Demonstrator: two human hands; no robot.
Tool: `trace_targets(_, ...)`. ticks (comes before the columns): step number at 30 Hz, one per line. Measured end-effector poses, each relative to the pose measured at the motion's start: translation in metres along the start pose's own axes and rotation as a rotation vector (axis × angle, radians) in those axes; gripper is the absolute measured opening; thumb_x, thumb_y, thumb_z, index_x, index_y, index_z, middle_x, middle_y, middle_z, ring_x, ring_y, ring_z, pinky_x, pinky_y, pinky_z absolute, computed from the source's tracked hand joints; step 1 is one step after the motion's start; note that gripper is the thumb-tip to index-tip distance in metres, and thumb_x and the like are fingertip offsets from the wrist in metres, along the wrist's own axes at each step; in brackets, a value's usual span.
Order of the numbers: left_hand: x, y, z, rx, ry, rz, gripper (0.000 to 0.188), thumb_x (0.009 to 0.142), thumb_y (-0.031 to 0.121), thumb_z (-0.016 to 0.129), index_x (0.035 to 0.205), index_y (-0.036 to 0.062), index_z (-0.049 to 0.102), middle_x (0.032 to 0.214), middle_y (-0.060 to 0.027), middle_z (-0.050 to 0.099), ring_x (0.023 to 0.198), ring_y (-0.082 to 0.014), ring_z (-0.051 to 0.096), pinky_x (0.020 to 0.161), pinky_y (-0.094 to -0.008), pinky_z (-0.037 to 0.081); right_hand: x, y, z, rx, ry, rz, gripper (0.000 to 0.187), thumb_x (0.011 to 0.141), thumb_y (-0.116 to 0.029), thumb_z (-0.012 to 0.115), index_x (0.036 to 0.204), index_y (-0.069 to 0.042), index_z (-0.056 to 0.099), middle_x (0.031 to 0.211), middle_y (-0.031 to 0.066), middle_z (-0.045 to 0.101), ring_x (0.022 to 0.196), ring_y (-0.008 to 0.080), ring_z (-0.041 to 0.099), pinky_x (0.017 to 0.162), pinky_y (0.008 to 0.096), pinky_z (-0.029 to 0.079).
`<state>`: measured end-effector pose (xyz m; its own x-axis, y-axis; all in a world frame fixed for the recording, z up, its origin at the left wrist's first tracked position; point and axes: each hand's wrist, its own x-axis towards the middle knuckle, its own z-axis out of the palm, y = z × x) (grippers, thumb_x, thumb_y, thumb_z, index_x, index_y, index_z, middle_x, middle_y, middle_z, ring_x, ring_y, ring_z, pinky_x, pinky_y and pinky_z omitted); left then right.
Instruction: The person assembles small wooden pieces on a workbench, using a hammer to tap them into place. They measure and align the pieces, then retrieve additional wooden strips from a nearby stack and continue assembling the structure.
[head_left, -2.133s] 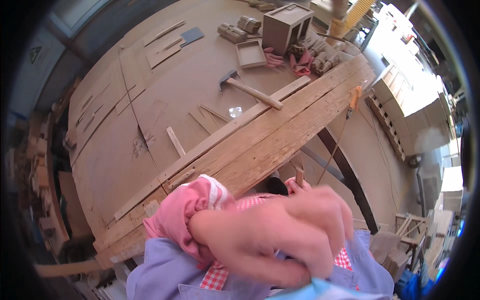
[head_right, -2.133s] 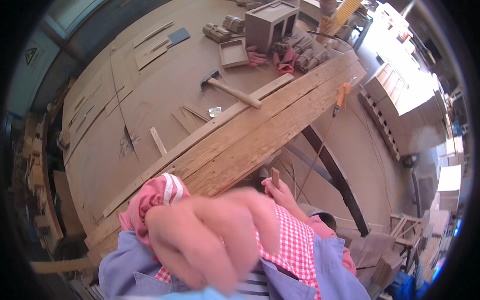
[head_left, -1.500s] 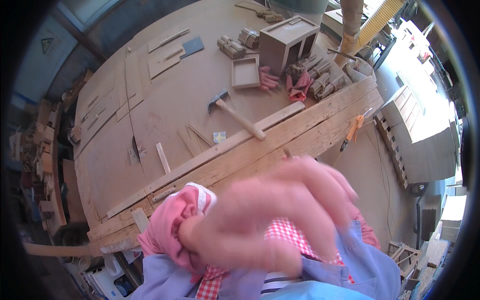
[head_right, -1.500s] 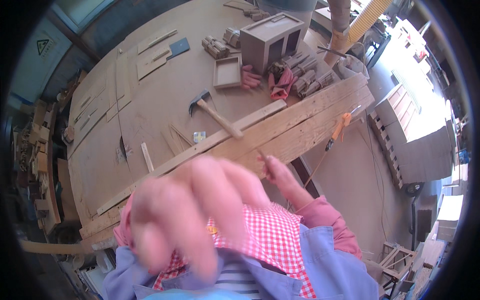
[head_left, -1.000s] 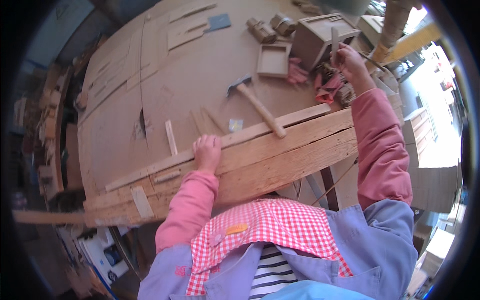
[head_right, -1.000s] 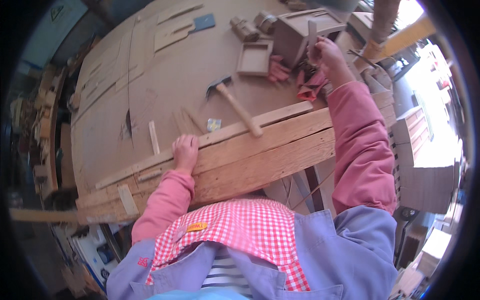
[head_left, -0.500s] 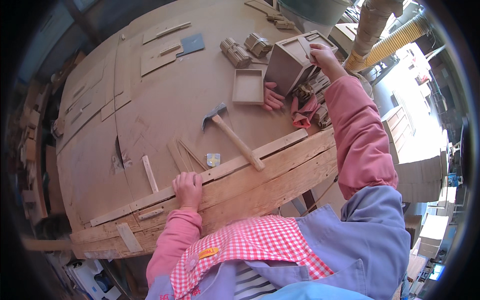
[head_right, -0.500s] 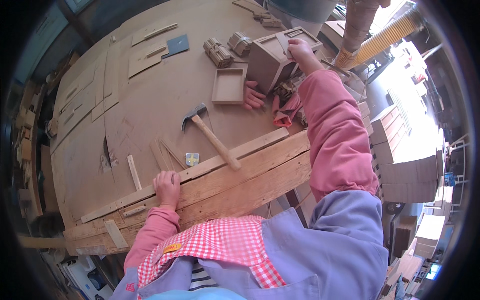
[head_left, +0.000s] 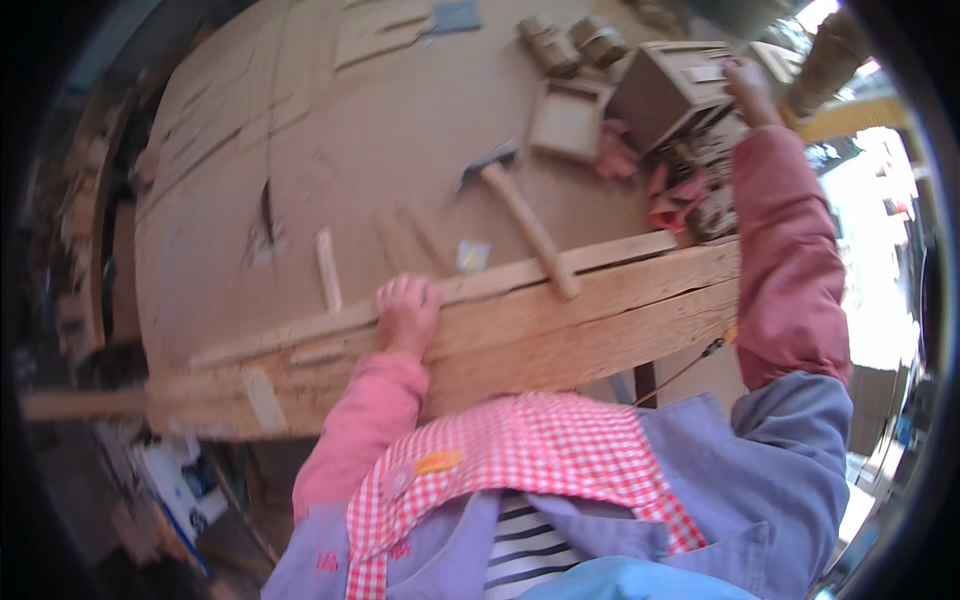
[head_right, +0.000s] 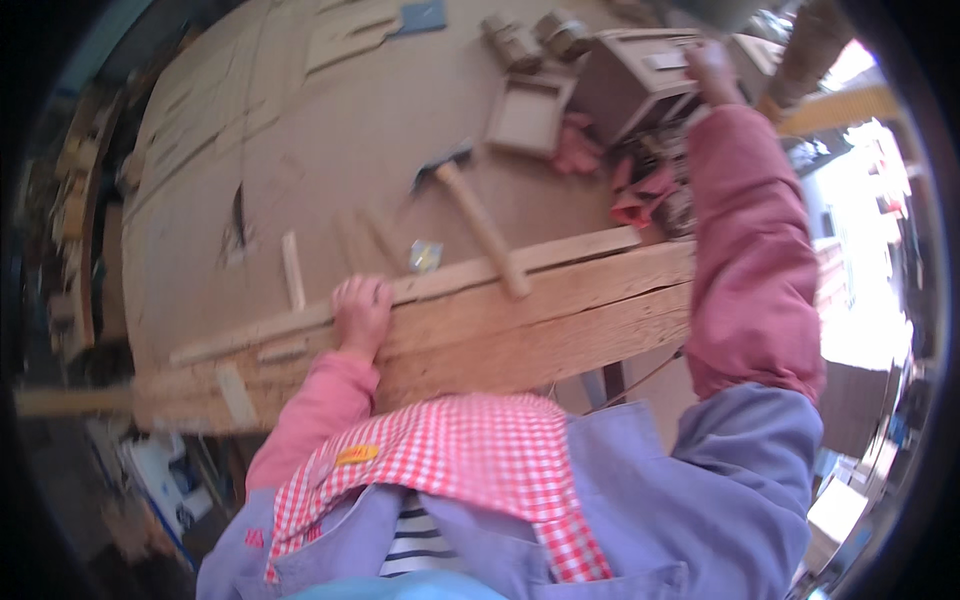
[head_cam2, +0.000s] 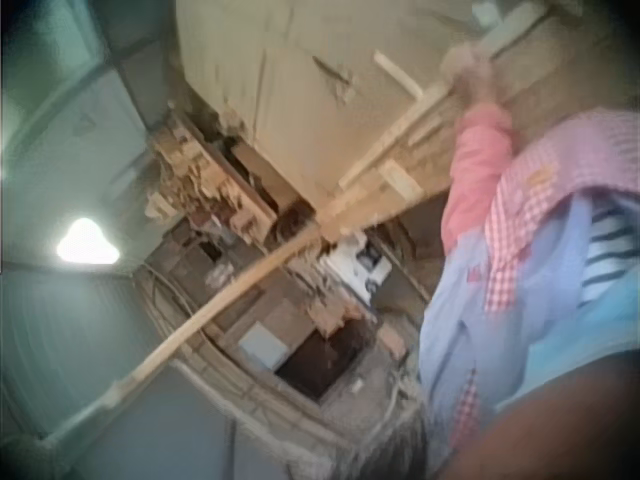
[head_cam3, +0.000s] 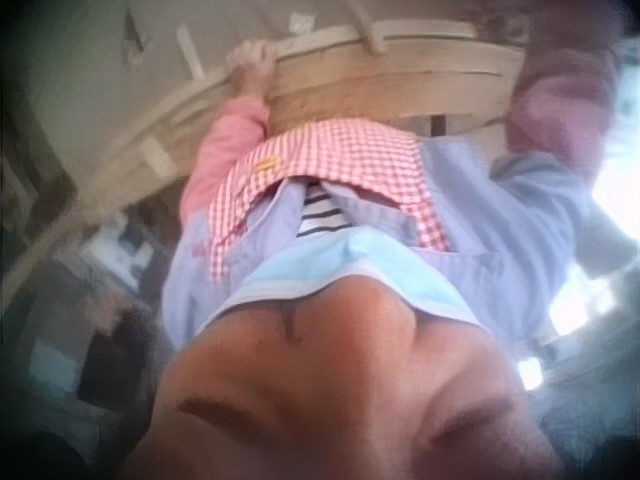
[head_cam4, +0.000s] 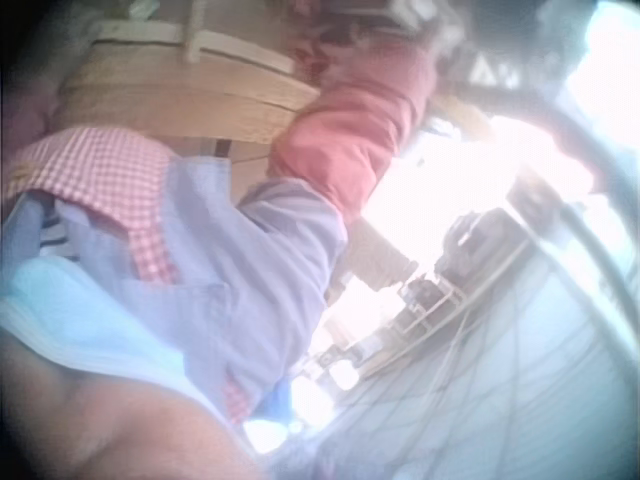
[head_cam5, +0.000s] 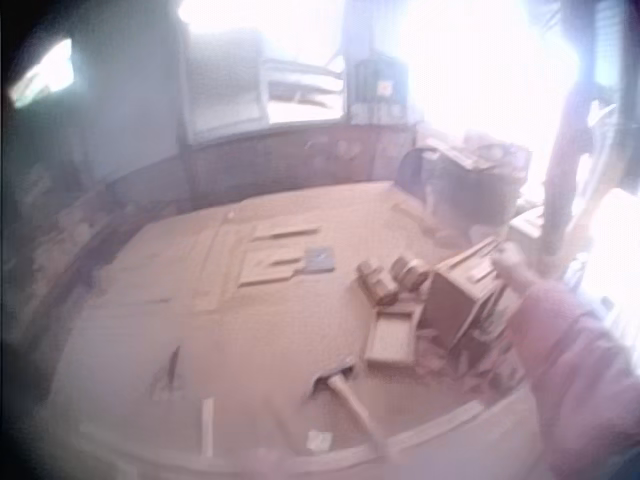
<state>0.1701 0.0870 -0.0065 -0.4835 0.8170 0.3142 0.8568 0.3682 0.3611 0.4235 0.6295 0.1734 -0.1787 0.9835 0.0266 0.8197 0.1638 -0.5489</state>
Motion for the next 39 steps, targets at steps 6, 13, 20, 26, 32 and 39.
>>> trace_targets(6,0.0,0.003,-0.002,0.008,-0.014,-0.025,0.016,0.085,0.024,0.055,0.079,0.011,0.063,0.08,-0.0059,0.057,0.082,-0.0265,0.054,0.077,-0.0397,0.04,-0.152,-0.041,0.103,0.157,-0.672,-0.489,0.032,0.087,-0.03,0.062,0.102,-0.001,0.063,0.079,0.0098,0.064,0.068,0.0222,0.06,0.061,0.0324,0.048)
trace_targets(13,0.002,0.0,-0.006,-0.035,0.028,-0.018,0.014,0.083,0.022,0.055,0.076,0.0117,0.062,0.076,-0.0053,0.057,0.078,-0.026,0.054,0.073,-0.0396,0.04,-0.304,-0.079,0.205,-0.187,-0.29,-0.857,0.042,0.082,-0.03,0.065,0.114,-0.005,0.057,0.11,0.0169,0.059,0.101,0.0346,0.057,0.085,0.042,0.047)
trace_targets(20,0.01,-0.018,-0.003,-0.175,-0.058,-0.157,0.017,0.087,0.021,0.053,0.08,0.0083,0.062,0.079,-0.0077,0.06,0.076,-0.0274,0.057,0.069,-0.0424,0.044,-0.343,-0.137,0.275,-0.257,-0.491,-0.771,0.034,0.078,-0.026,0.066,0.103,-0.004,0.058,0.1,0.0178,0.062,0.096,0.0349,0.06,0.082,0.0422,0.049)
trace_targets(26,0.053,-0.084,-0.009,-0.824,-0.182,-0.798,0.032,0.095,0.028,0.047,0.108,0.0003,0.057,0.096,-0.011,0.064,0.084,-0.0191,0.062,0.065,-0.0377,0.05,-0.341,-0.172,0.308,-0.278,-0.594,-0.495,0.038,0.073,-0.027,0.067,0.098,0.0,0.057,0.097,0.0203,0.063,0.094,0.0342,0.061,0.08,0.0429,0.049)
trace_targets(32,0.073,-0.081,-0.005,-1.159,-0.496,-0.972,0.041,0.094,0.034,0.049,0.119,0.001,0.05,0.105,-0.0126,0.06,0.084,-0.0191,0.058,0.072,-0.0335,0.047,-0.331,-0.187,0.295,0.105,-0.985,-0.017,0.033,0.077,-0.026,0.065,0.098,-0.002,0.059,0.09,0.0102,0.062,0.086,0.0213,0.062,0.074,0.0347,0.051)
trace_targets(39,0.071,-0.073,-0.003,-1.168,-0.695,-0.714,0.038,0.094,0.037,0.049,0.111,0.0044,0.058,0.097,-0.0075,0.063,0.086,-0.0172,0.058,0.077,-0.0332,0.046,-0.354,-0.179,0.28,0.874,-1.07,0.216,0.029,0.087,-0.021,0.056,0.111,-0.005,0.057,0.095,0.0049,0.06,0.083,0.0144,0.059,0.075,0.0288,0.05)
